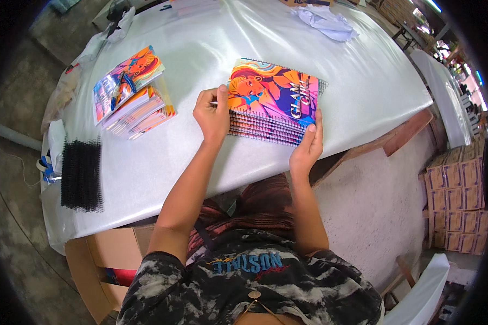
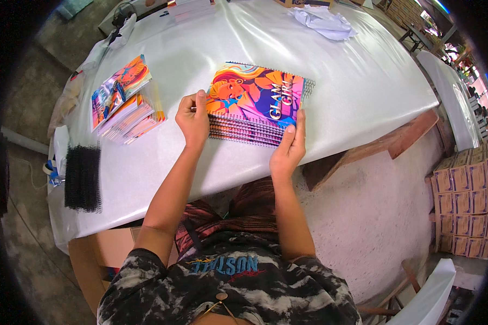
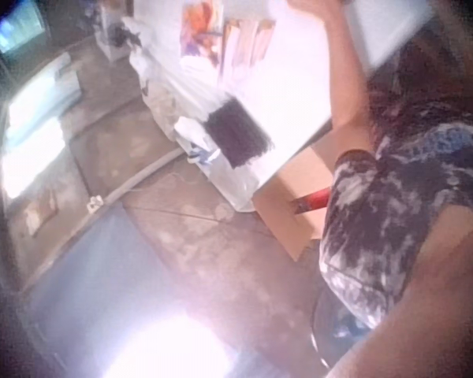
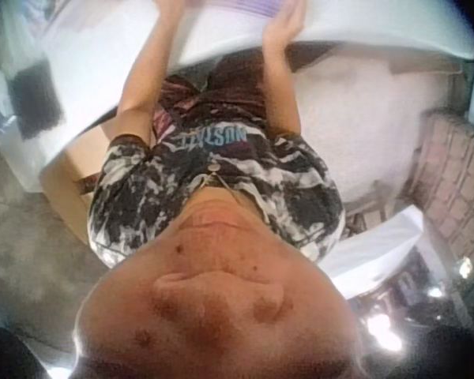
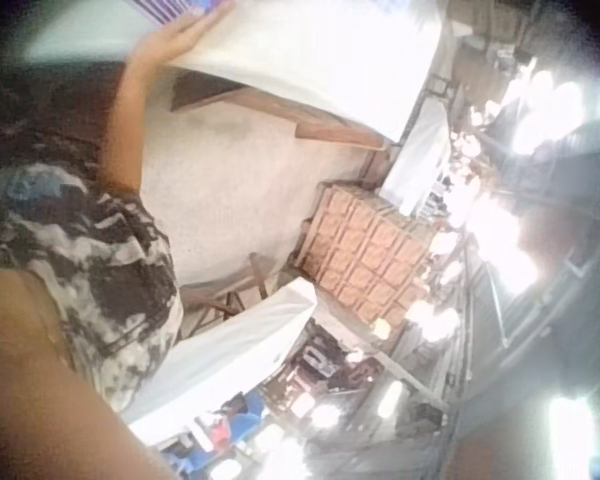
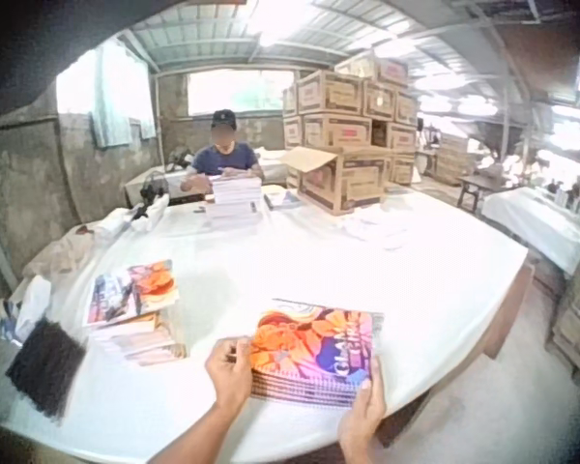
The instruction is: The person assembles spiral-bound notebooks by inserting metal coils into the punched holes of the covers and pages. They repeatedly pick up a coil, align it with the notebook, and press it into place, then place the finished notebook on a stack.
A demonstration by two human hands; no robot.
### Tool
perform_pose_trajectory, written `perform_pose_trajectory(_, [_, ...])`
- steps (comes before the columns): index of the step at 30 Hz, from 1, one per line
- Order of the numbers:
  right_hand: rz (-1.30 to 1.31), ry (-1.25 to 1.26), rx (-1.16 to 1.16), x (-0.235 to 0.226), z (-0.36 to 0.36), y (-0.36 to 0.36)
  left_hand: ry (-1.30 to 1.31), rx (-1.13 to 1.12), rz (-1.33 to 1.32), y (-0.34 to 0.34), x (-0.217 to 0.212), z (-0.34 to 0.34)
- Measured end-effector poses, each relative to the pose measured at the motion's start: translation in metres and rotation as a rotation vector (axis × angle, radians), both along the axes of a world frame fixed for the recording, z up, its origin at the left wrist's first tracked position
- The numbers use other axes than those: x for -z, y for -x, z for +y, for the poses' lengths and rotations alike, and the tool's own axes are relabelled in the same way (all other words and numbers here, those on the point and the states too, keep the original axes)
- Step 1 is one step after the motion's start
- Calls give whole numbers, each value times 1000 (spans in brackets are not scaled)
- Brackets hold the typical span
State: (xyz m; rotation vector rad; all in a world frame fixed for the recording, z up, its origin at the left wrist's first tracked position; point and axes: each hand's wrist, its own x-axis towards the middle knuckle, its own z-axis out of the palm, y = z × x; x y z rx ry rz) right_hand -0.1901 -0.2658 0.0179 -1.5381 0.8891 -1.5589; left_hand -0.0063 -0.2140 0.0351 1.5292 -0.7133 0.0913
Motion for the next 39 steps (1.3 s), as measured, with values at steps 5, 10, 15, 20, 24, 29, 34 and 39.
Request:
perform_pose_trajectory(5, [16,-10,33,1,4,-8,-77,15,90,-7,-10,4])
perform_pose_trajectory(10, [62,144,90,7,8,11,-339,-366,-880,-77,-53,34])
perform_pose_trajectory(15, [98,304,249,-4,37,14,-745,-378,-986,-125,-71,76])
perform_pose_trajectory(20, [-77,412,116,-29,58,-8,-361,-240,-784,-155,-128,79])
perform_pose_trajectory(24, [-143,-26,-563,-56,69,-38,158,-406,-737,-142,-167,85])
perform_pose_trajectory(29, [-526,-654,-1061,-87,65,-94,665,-84,10,-75,-165,133])
perform_pose_trajectory(34, [-550,-464,-1073,-63,47,-92,742,336,695,9,-97,167])
perform_pose_trajectory(39, [-123,-339,-986,-7,55,-52,21,188,481,-13,-34,202])
